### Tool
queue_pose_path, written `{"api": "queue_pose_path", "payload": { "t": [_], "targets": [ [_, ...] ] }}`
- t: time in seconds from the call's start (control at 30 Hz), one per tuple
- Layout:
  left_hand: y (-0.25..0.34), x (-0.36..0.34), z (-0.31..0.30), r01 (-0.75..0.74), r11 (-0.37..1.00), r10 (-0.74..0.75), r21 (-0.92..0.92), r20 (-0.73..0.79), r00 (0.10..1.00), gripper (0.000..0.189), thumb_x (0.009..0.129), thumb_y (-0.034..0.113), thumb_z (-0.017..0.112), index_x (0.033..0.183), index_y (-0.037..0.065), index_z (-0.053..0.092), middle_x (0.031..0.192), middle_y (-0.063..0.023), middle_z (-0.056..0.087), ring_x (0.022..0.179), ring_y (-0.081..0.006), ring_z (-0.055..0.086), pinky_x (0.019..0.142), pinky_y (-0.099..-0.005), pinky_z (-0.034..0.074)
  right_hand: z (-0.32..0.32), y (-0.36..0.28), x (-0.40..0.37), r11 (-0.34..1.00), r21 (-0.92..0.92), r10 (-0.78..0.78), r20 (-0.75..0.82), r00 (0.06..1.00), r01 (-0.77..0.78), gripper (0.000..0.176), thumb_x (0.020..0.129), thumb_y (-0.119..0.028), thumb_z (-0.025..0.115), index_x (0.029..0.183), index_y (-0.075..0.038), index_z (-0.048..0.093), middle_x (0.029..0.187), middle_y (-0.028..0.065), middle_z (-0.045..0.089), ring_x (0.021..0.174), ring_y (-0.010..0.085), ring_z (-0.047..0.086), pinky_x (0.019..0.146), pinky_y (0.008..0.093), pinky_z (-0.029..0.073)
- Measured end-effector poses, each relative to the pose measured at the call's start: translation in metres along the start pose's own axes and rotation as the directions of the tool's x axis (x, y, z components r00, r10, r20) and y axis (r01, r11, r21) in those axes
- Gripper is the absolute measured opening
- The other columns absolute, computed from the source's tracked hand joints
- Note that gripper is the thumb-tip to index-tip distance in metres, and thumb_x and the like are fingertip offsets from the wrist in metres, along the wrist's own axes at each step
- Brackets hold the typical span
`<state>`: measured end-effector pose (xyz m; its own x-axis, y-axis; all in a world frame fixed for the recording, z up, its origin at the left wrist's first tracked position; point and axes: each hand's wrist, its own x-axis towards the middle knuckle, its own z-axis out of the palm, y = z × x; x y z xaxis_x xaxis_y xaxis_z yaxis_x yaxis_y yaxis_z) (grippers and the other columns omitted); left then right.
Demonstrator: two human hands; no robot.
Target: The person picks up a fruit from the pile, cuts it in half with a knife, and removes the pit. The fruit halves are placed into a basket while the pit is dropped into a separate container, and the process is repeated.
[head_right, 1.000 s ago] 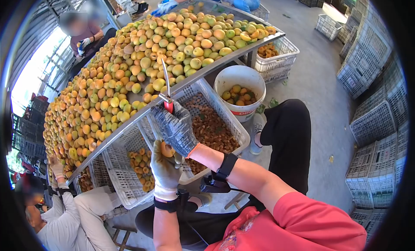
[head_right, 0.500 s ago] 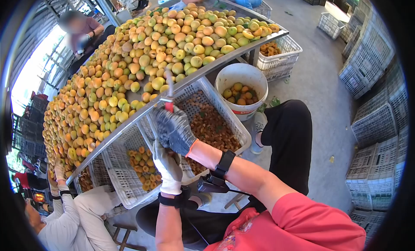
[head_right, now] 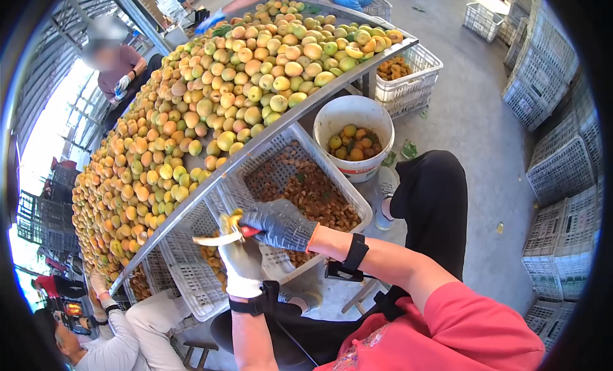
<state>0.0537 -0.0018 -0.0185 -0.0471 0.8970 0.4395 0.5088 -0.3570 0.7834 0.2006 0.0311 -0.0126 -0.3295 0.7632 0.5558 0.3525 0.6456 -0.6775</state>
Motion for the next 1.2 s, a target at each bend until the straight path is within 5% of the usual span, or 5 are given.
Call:
{"api": "queue_pose_path", "payload": {
  "t": [0.2,0.47,0.8,1.0,1.2],
  "targets": [
    [-0.042,-0.025,-0.021,0.579,0.710,-0.407,-0.399,0.438,0.801,0.038,0.081,-0.006,0.049,0.119,-0.004,0.050,0.101,-0.0128,0.060,0.097,-0.0209,0.058,0.086,-0.0324,0.047,0.008,0.021,-0.006,0.968,0.207,0.095,0.216,0.972,-0.141,0.024,0.074,-0.020,0.070,0.093,-0.008,0.063,0.083,0.0130,0.063,0.076,0.0351,0.062,0.064,0.0406,0.049],
    [-0.042,0.078,-0.084,0.224,0.783,-0.093,0.580,-0.246,0.965,0.036,0.089,0.022,0.056,0.118,0.002,0.056,0.112,-0.0214,0.058,0.098,-0.0341,0.057,0.088,-0.0417,0.044,-0.003,0.040,-0.030,0.772,0.089,0.610,0.177,0.773,-0.629,0.033,0.081,-0.037,0.069,0.092,-0.007,0.061,0.079,0.0125,0.063,0.073,0.0311,0.061,0.065,0.0394,0.045],
    [-0.103,0.214,-0.012,-0.066,0.635,-0.260,0.770,0.292,0.920,0.034,0.080,0.031,0.061,0.106,0.010,0.062,0.100,-0.0187,0.064,0.094,-0.0364,0.059,0.087,-0.0437,0.045,-0.041,0.062,-0.033,0.555,0.537,0.688,0.134,0.714,-0.636,0.032,0.092,-0.035,0.058,0.103,-0.005,0.063,0.074,0.0040,0.059,0.067,0.0130,0.055,0.062,0.0297,0.044],
    [-0.014,0.163,-0.046,0.424,0.509,-0.345,-0.749,0.273,0.898,0.033,0.090,0.009,0.052,0.122,0.003,0.053,0.103,-0.0121,0.063,0.093,-0.0263,0.063,0.074,-0.0339,0.053,-0.051,0.019,-0.008,0.156,0.794,0.645,0.368,0.669,-0.588,0.024,0.093,-0.026,0.060,0.102,-0.005,0.064,0.072,-0.0052,0.053,0.063,0.0040,0.045,0.055,0.0212,0.039],
    [0.022,0.070,-0.053,0.412,0.195,-0.315,-0.890,0.341,0.886,0.043,0.092,0.021,0.055,0.129,0.000,0.048,0.120,-0.0159,0.056,0.091,-0.0214,0.055,0.073,-0.0305,0.047,-0.027,-0.029,0.002,0.203,0.772,0.516,0.439,0.736,-0.603,0.023,0.094,-0.027,0.058,0.102,-0.006,0.063,0.068,-0.0050,0.050,0.057,0.0029,0.044,0.049,0.0180,0.034]
  ]
}}
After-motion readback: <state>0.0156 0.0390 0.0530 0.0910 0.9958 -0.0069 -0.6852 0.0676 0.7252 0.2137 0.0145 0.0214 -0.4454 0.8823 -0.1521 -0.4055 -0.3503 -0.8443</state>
